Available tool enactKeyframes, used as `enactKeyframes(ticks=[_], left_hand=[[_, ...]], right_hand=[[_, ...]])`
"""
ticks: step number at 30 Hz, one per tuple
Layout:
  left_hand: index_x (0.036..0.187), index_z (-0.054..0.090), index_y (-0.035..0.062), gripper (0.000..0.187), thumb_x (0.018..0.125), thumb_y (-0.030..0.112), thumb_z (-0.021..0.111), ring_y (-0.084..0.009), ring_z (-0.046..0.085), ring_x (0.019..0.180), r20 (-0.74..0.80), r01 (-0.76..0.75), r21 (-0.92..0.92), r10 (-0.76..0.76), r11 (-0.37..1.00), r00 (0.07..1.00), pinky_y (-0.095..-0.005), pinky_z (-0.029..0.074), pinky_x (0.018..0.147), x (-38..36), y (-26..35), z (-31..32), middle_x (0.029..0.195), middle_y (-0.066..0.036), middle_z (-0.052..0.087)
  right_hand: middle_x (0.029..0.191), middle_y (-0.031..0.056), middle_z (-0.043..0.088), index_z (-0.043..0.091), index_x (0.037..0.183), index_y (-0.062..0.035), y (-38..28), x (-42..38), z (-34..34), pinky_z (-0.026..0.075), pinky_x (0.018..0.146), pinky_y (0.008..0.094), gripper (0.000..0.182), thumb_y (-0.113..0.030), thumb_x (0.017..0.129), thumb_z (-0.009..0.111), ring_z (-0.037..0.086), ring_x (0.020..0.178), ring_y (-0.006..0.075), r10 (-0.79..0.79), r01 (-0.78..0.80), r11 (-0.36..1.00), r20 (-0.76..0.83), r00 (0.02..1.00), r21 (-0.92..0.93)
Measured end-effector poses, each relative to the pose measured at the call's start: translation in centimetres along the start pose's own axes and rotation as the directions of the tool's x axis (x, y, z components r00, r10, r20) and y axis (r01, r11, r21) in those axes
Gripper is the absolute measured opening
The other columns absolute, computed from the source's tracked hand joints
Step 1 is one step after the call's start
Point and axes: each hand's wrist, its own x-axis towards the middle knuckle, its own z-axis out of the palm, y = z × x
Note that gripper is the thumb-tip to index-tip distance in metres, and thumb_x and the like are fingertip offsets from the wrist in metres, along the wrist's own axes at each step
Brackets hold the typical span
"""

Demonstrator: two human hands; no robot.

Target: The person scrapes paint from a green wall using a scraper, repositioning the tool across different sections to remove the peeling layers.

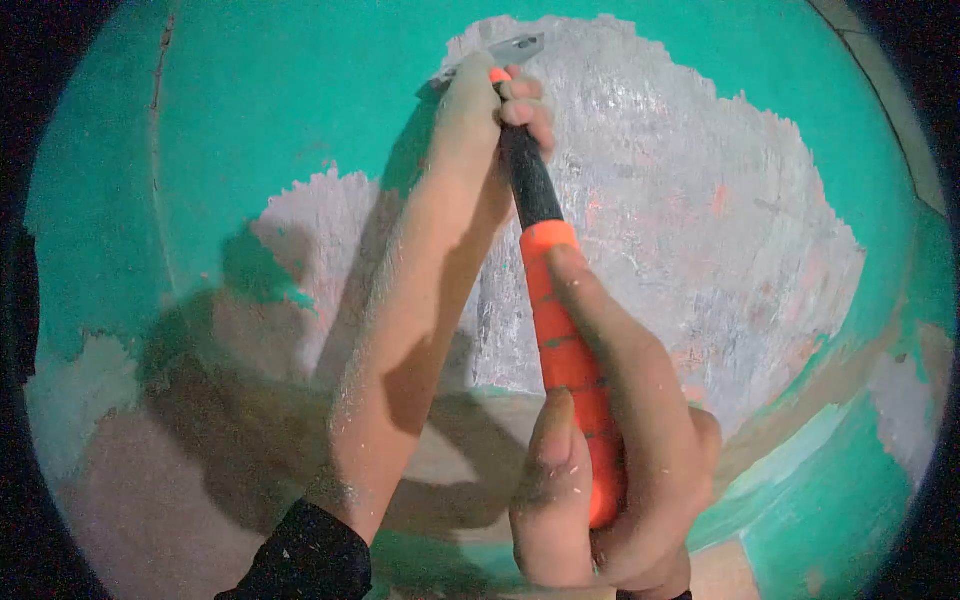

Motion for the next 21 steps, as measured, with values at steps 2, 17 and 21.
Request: enactKeyframes(ticks=[2,17,21], left_hand=[[0.075,0.034,0.0141,0.028,0.097,0.03,0.034,-0.0092,0.034,0.042,0.002,-0.048,0.05,0.048,0.998,0.999,-0.0261,0.036,0.042,-0.5,0.2,0.3,0.057,0.002,0.035],[0.086,0.043,0.0129,0.015,0.091,0.027,0.043,-0.0036,0.04,0.046,0.027,-0.036,0.139,0.033,0.99,0.999,-0.0219,0.039,0.043,-1.0,-1.2,-1.3,0.065,0.005,0.043],[0.086,0.042,0.0115,0.023,0.095,0.032,0.035,-0.0094,0.039,0.046,-0.03,-0.058,0.174,0.064,0.983,0.998,-0.0293,0.04,0.045,0.2,-0.5,-0.9,0.062,0.002,0.042]], right_hand=[[0.119,0.0235,0.057,0.052,0.12,0.0118,0.3,0.5,0.6,0.039,0.097,0.035,0.055,-0.032,0.087,0.048,0.054,0.112,0.0265,0.012,-0.012,0.999,-0.002,1.0,0.039],[0.118,0.0254,0.057,0.051,0.121,0.0134,-0.1,-0.3,-0.4,0.04,0.096,0.0385,0.063,-0.04,0.088,0.049,0.055,0.111,0.0301,0.046,-0.047,0.999,0.048,0.998,0.006],[0.113,0.0227,0.06,0.048,0.124,0.0118,0.9,-0.5,0.6,0.046,0.076,0.0302,0.054,-0.028,0.087,0.047,0.058,0.085,0.0188,0.027,-0.028,0.998,0.027,0.999,0.048]])
